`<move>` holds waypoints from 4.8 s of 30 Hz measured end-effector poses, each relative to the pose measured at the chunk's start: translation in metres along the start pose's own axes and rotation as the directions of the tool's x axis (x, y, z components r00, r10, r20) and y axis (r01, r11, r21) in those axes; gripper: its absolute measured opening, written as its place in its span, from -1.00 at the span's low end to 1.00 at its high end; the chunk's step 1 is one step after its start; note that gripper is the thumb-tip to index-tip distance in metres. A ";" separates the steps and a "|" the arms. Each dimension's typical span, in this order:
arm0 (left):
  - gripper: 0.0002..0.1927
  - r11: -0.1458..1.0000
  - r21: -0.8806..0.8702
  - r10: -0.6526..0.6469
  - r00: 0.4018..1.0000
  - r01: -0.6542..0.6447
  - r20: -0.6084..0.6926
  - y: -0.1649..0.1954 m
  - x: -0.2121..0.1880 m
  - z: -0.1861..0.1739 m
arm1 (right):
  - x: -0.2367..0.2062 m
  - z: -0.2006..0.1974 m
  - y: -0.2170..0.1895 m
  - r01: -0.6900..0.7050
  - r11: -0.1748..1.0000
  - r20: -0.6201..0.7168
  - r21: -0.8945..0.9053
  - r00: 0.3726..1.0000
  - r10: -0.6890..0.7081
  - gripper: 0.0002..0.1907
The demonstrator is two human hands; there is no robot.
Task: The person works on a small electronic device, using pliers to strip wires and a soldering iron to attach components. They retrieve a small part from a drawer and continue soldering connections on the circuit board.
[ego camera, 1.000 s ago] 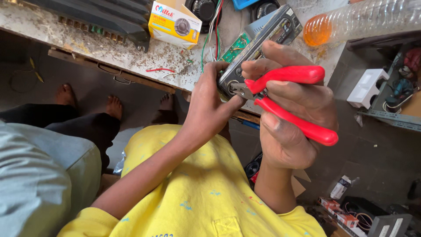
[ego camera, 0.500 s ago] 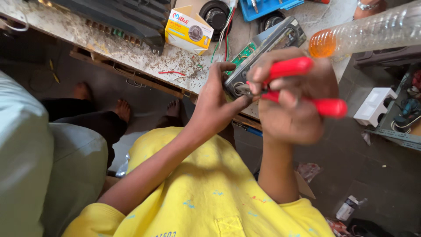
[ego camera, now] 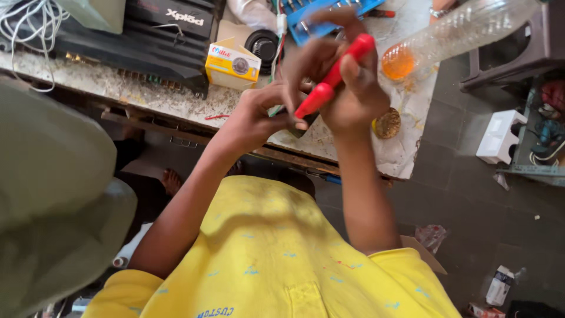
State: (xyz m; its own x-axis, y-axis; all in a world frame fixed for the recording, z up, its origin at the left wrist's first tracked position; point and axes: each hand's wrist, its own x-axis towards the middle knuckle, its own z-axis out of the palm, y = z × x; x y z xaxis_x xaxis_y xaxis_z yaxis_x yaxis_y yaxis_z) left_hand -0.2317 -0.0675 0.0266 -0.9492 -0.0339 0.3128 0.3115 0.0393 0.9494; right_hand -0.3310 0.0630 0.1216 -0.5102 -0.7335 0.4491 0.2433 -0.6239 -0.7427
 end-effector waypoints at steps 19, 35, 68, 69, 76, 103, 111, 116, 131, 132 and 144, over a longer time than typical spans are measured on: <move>-0.74 0.986 -0.167 0.027 0.946 0.029 0.324 -0.019 0.018 -0.028 | 0.001 -0.016 -0.016 -0.171 0.985 0.280 0.010 0.946 0.162 -0.63; -0.72 0.980 -0.184 -0.050 0.989 0.075 0.136 -0.024 0.014 -0.010 | -0.028 0.027 0.007 0.146 0.917 -0.244 -0.370 0.938 -0.247 -0.43; -0.75 0.985 -0.161 -0.039 0.995 0.054 0.095 -0.012 0.001 -0.009 | -0.044 0.035 -0.007 0.307 0.870 -0.163 -0.386 0.906 -0.392 -0.91; -0.75 0.979 -0.201 -0.019 0.994 0.040 0.104 -0.010 -0.001 -0.009 | -0.045 0.033 -0.013 0.316 0.864 -0.180 -0.391 0.895 -0.408 -0.92; -0.79 0.989 -0.146 0.032 0.998 -0.024 0.055 -0.009 -0.004 -0.003 | -0.039 0.018 -0.005 0.230 0.876 -0.293 -0.423 0.880 -0.373 -0.72; -0.70 0.982 -0.189 0.042 0.982 -0.006 0.183 0.003 0.004 -0.021 | -0.020 -0.004 -0.003 0.072 0.991 0.020 -0.116 0.997 -0.070 -0.76; -0.66 0.993 -0.116 0.040 0.998 -0.034 0.049 -0.009 0.006 -0.007 | -0.021 0.012 0.002 0.213 0.946 -0.251 -0.243 0.929 -0.274 -0.43; -0.62 0.996 -0.048 0.080 0.997 -0.081 -0.021 -0.014 0.000 0.002 | -0.044 0.045 0.034 0.217 0.614 -0.254 -0.759 0.770 -0.585 -0.28; -0.68 0.975 -0.178 -0.133 0.991 0.136 0.028 -0.018 0.008 -0.010 | -0.010 -0.020 0.020 0.271 0.921 -0.190 -0.281 0.925 -0.330 -0.68; -0.68 0.977 -0.187 -0.093 0.995 0.100 0.048 -0.016 0.006 -0.010 | -0.014 -0.019 0.023 0.301 0.892 -0.233 -0.338 0.891 -0.389 -0.67; -0.63 0.975 -0.222 -0.017 0.995 -0.005 -0.096 -0.026 -0.006 0.007 | -0.033 0.029 0.022 0.337 0.712 -0.202 -0.617 0.806 -0.556 -0.41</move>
State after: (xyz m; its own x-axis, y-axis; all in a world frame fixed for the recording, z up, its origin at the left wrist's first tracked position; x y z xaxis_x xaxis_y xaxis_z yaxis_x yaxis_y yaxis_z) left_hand -0.2348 -0.0619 -0.0004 -0.9456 -0.1299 0.2982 0.3184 -0.1831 0.9301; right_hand -0.2852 0.0655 0.1044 -0.7131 -0.1899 0.6748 -0.5072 -0.5247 -0.6837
